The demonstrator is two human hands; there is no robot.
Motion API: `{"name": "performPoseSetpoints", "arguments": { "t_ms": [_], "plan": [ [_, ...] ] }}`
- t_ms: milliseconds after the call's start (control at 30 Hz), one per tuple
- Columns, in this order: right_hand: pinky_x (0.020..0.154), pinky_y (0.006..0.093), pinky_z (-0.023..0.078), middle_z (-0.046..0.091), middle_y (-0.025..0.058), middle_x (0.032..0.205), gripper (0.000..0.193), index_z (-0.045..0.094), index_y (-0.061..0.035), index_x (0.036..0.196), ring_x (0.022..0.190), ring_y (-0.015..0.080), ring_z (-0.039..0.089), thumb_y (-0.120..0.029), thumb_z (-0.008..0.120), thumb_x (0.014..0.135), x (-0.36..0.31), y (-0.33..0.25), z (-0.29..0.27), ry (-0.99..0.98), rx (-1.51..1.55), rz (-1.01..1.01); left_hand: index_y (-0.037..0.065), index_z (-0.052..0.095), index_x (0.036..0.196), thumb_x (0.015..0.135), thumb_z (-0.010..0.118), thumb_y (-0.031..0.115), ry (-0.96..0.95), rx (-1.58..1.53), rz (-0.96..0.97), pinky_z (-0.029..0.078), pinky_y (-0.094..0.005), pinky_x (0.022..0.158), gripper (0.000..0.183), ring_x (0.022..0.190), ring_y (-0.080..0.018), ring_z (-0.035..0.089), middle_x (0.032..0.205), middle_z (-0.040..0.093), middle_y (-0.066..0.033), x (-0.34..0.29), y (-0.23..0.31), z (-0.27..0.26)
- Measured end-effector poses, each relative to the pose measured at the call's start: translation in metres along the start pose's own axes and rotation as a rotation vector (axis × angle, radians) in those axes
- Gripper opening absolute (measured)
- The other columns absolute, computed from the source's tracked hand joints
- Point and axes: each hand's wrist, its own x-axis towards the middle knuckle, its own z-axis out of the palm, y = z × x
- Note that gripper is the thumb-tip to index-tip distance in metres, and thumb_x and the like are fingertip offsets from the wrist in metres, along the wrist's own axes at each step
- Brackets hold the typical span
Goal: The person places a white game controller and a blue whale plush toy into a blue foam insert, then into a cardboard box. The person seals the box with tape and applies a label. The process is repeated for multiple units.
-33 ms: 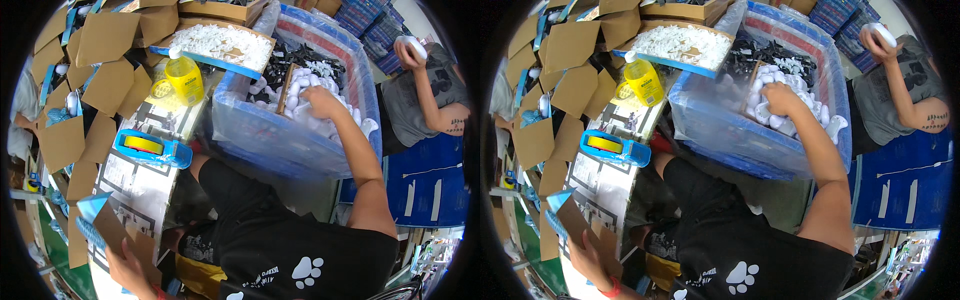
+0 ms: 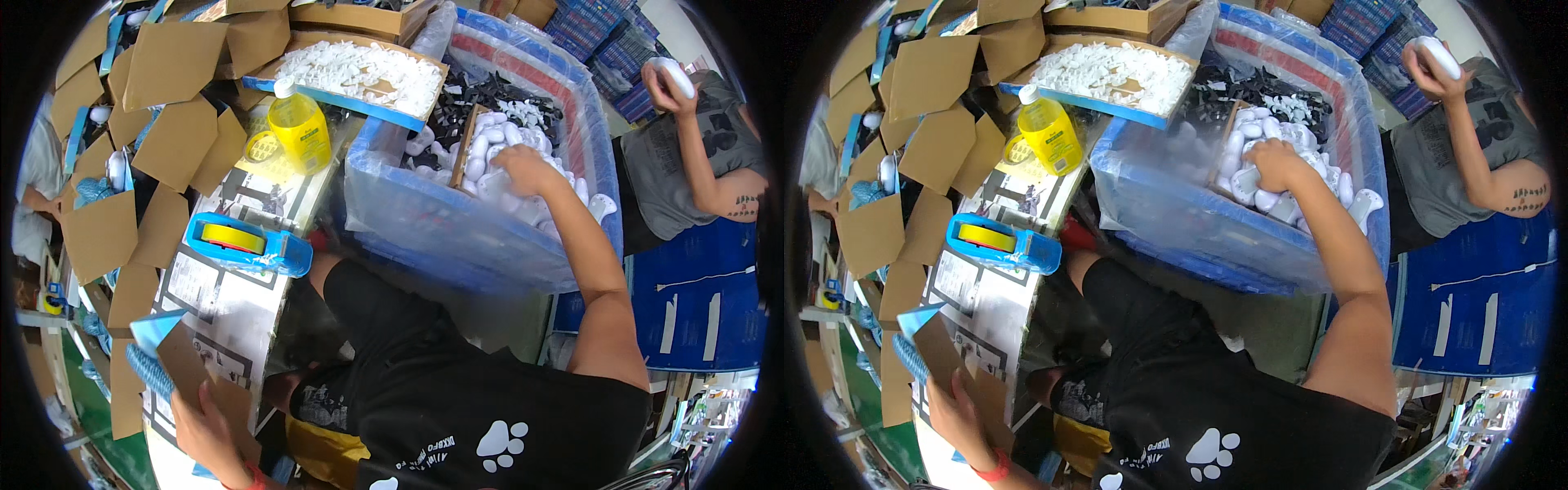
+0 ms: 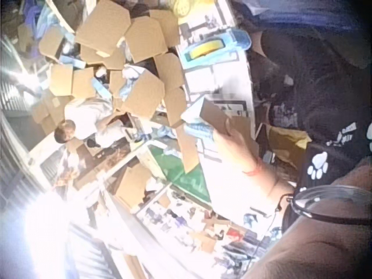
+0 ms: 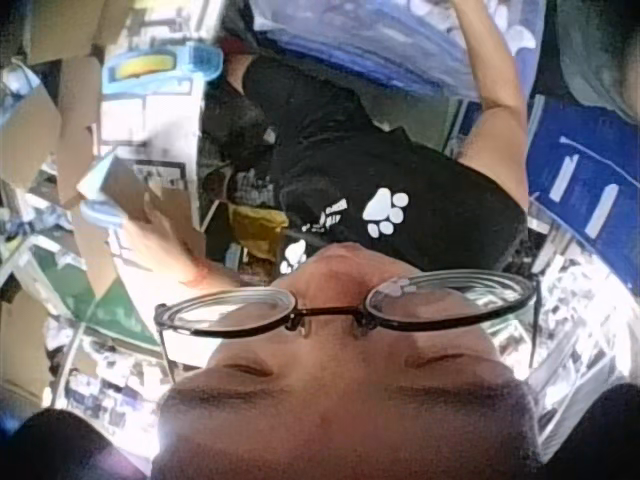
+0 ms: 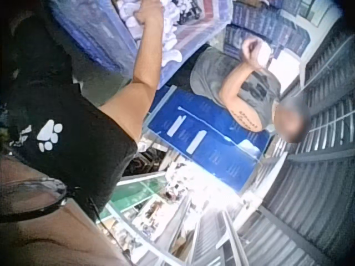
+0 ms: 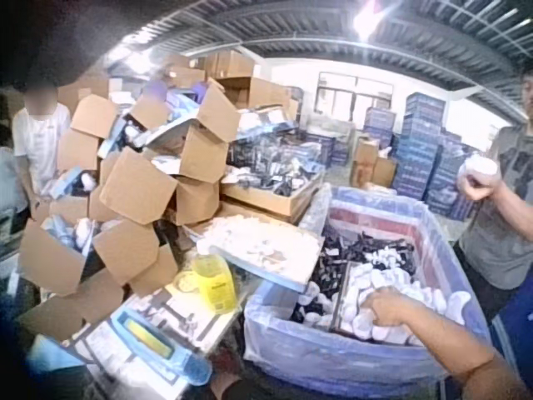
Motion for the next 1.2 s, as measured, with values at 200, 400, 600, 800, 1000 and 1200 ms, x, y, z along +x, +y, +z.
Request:
{"name": "performPoseSetpoints", "arguments": {
  "t_ms": [200, 400, 600, 800, 1000, 1200],
  "plan": [
    [0.111, 0.0527, 0.038, 0.058, 0.0095, 0.131, 0.069, 0.065, -0.0157, 0.131, 0.131, 0.0348, 0.049, -0.029, 0.088, 0.067, 0.026, -0.002, 0.027, -0.169, -0.168, 0.009, -0.004, 0.045, 0.128, 0.097, 0.057, 0.014, -0.438, 0.000, 0.031, 0.052, -0.0527, 0.078, 0.037, 0.094, -0.0503, 0.063, 0.105, 0.065, -0.0337, 0.053, 0.003, 0.046],
    [0.100, 0.0482, 0.048, 0.061, 0.0081, 0.125, 0.055, 0.068, -0.0160, 0.119, 0.116, 0.0311, 0.059, -0.014, 0.084, 0.067, -0.001, 0.004, -0.013, 0.275, 0.000, -0.106, -0.001, 0.046, 0.140, 0.092, 0.064, 0.010, -0.141, -0.049, 0.303, 0.048, -0.0496, 0.096, 0.053, 0.114, -0.0462, 0.057, 0.128, 0.057, -0.0274, 0.065, 0.027, 0.021],
    [0.091, 0.0401, 0.056, 0.066, 0.0071, 0.122, 0.044, 0.071, -0.0184, 0.114, 0.114, 0.0266, 0.066, -0.005, 0.074, 0.072, -0.026, -0.121, -0.121, 0.665, 0.248, -0.602, 0.003, 0.050, 0.142, 0.082, 0.084, 0.029, -0.546, -0.942, 0.492, 0.048, -0.0436, 0.099, 0.074, 0.123, -0.0351, 0.055, 0.134, 0.055, -0.0194, 0.067, 0.110, -0.024],
    [0.077, 0.0358, 0.052, 0.066, 0.0079, 0.116, 0.027, 0.068, -0.0110, 0.107, 0.101, 0.0237, 0.066, -0.019, 0.069, 0.081, -0.025, -0.255, -0.137, 0.699, 0.417, -1.340, 0.005, 0.015, 0.159, 0.083, 0.085, 0.021, -0.698, -1.227, 0.642, 0.046, -0.0445, 0.106, 0.104, 0.127, -0.0291, 0.054, 0.148, 0.041, -0.0214, 0.041, 0.151, 0.012],
    [0.097, 0.0405, 0.050, 0.068, 0.0143, 0.116, 0.038, 0.069, -0.0055, 0.122, 0.108, 0.0297, 0.065, -0.024, 0.073, 0.088, 0.065, -0.189, -0.152, 0.447, 0.724, -0.691, 0.007, 0.022, 0.158, 0.077, 0.083, 0.021, -0.856, -1.578, -0.255, 0.055, -0.0380, 0.091, 0.103, 0.105, -0.0253, 0.066, 0.128, 0.054, -0.0180, 0.005, 0.080, -0.007],
    [0.082, 0.0382, 0.054, 0.073, 0.0142, 0.094, 0.026, 0.075, -0.0056, 0.098, 0.090, 0.0268, 0.070, -0.028, 0.075, 0.085, 0.189, -0.099, -0.093, 0.390, 0.528, -0.211, 0.017, 0.008, 0.161, 0.078, 0.079, 0.036, -0.297, -1.600, -0.520, 0.057, -0.0466, 0.088, 0.111, 0.098, -0.0313, 0.067, 0.123, 0.056, -0.0247, -0.048, 0.062, 0.005]
  ]
}}
